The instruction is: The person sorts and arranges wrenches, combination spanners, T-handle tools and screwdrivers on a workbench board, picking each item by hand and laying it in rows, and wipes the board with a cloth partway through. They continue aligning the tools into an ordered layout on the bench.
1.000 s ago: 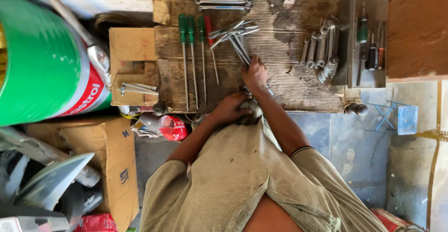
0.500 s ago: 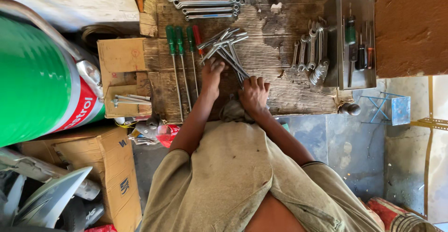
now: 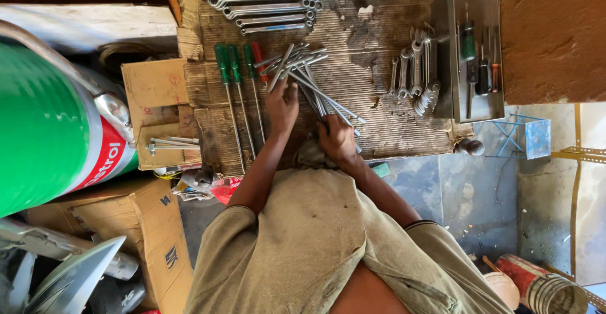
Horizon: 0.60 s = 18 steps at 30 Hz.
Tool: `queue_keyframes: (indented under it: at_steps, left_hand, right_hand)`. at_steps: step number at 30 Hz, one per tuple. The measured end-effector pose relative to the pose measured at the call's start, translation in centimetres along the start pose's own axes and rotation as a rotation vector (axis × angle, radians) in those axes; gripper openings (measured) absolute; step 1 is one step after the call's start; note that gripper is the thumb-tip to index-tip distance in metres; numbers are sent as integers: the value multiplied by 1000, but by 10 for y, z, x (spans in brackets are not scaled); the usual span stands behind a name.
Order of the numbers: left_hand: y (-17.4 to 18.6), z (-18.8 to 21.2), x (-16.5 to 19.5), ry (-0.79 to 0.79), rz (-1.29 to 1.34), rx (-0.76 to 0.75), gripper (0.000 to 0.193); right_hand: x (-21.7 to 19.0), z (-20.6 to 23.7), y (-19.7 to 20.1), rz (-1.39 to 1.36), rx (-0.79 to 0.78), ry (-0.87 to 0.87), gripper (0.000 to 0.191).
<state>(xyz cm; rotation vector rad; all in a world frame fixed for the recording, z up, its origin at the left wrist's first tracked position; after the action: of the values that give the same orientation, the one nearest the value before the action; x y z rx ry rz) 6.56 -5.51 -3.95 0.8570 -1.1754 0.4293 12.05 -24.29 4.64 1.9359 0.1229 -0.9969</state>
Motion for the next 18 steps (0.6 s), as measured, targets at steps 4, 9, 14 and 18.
queue_keyframes:
  at_steps: [4,9,14,18]
  left_hand:
    - [4,8,10,-215,73,-45,43]
    - [1,25,-11,-210,840,-185,62]
    - [4,30,-21,-10,1091,-238,83]
    - [3,33,-8,149,1284,-377,87]
  right_hand:
    - [8,-6,-6,-134,-85,-128,18]
    - [12,-3,-16,-220,-205,-125,22]
    - [15,3,-33,-321,-234,-227,19]
    - [26,10,-47,-700,-334,-487,17]
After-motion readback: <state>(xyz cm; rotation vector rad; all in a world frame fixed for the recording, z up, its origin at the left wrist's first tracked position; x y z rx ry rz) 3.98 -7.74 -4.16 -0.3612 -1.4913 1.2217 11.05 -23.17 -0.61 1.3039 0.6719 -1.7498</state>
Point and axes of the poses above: each hand's wrist, its own z-axis away from the middle knuckle, its own y-axis out of the back of the hand, x = y × z, the point moved 6 cm from there along -z, towards the middle knuckle, and after that the axes turned 7 degrees about -x, right-handed, at the moved point
